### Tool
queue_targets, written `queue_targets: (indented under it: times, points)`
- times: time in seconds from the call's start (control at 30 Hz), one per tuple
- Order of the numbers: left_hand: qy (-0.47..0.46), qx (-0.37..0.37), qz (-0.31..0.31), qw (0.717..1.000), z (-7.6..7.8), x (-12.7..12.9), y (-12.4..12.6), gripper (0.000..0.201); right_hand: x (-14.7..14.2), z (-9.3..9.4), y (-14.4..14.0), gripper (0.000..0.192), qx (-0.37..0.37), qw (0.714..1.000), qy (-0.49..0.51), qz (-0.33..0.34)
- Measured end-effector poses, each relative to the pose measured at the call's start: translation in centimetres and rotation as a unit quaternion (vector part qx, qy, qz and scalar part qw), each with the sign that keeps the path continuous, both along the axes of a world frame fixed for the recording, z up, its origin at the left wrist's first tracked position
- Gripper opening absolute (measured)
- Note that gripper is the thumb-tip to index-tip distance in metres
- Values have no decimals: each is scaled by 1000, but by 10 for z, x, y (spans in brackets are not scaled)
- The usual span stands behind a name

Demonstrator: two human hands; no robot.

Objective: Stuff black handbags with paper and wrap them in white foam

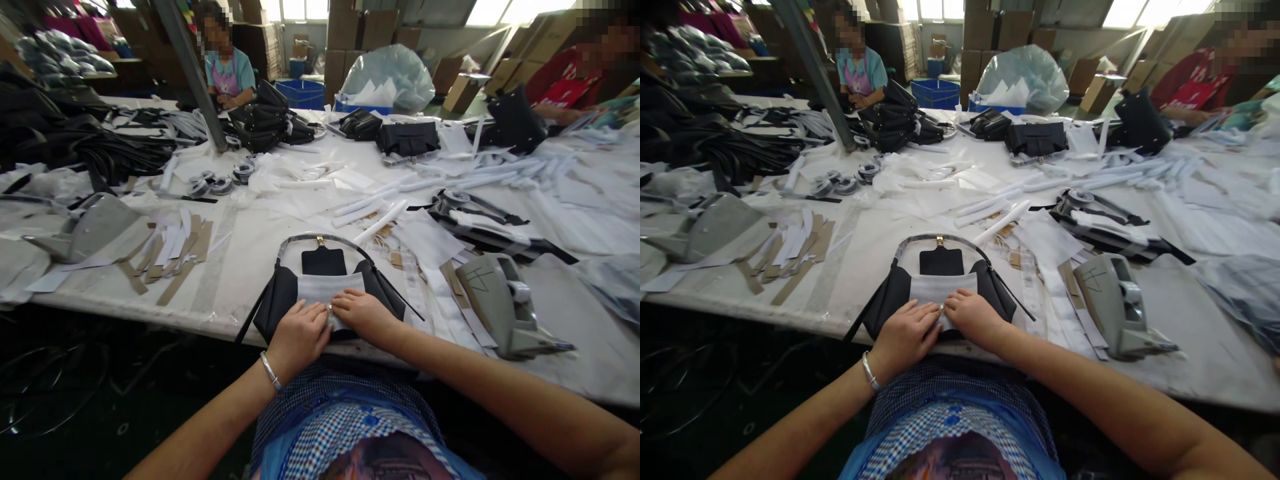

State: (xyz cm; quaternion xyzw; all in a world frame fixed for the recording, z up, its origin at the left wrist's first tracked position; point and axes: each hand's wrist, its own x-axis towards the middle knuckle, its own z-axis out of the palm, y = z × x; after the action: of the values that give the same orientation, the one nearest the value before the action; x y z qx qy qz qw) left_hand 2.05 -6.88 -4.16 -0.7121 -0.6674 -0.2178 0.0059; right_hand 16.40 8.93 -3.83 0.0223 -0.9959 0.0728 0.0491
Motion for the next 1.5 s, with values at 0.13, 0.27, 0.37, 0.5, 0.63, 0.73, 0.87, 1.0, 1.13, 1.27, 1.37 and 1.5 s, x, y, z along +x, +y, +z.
queue_targets:
  times: [0.13,0.27,0.37,0.5,0.63,0.73,0.87,1.0,1.13,1.27,1.37,1.5]
  points:
    - [44,-4,-49,998,-3,-8,-3,33,5,-5,1,31,-52,998,-2,-30]
    - [90,11,-59,994,-19,-6,-18,48,11,-9,6,49,-117,992,0,-54]
    - [112,-1,-48,993,-25,-2,-25,58,9,-2,10,51,-131,990,-28,-38]
    - [121,1,-35,992,-24,3,-25,59,0,12,26,44,-169,985,-41,-12]
    - [131,23,-25,991,-27,6,-25,63,-32,19,57,29,-233,968,14,-87]
    - [134,47,-6,990,-31,10,-25,63,-74,14,82,30,-211,941,54,-258]
    - [125,48,2,991,-31,12,-25,65,-119,8,102,23,-238,921,16,-308]
    - [113,31,2,993,-28,10,-24,66,-112,23,96,32,-297,911,22,-285]
    - [93,31,0,995,-28,9,-23,65,-62,43,67,31,-395,905,93,-129]
    - [74,37,-3,997,-28,9,-23,62,-15,31,39,51,-346,937,48,2]
    - [65,35,-2,997,-27,10,-23,58,0,8,30,64,-279,960,17,32]
    - [48,44,4,998,-27,10,-23,52,2,-12,30,61,-251,967,20,45]
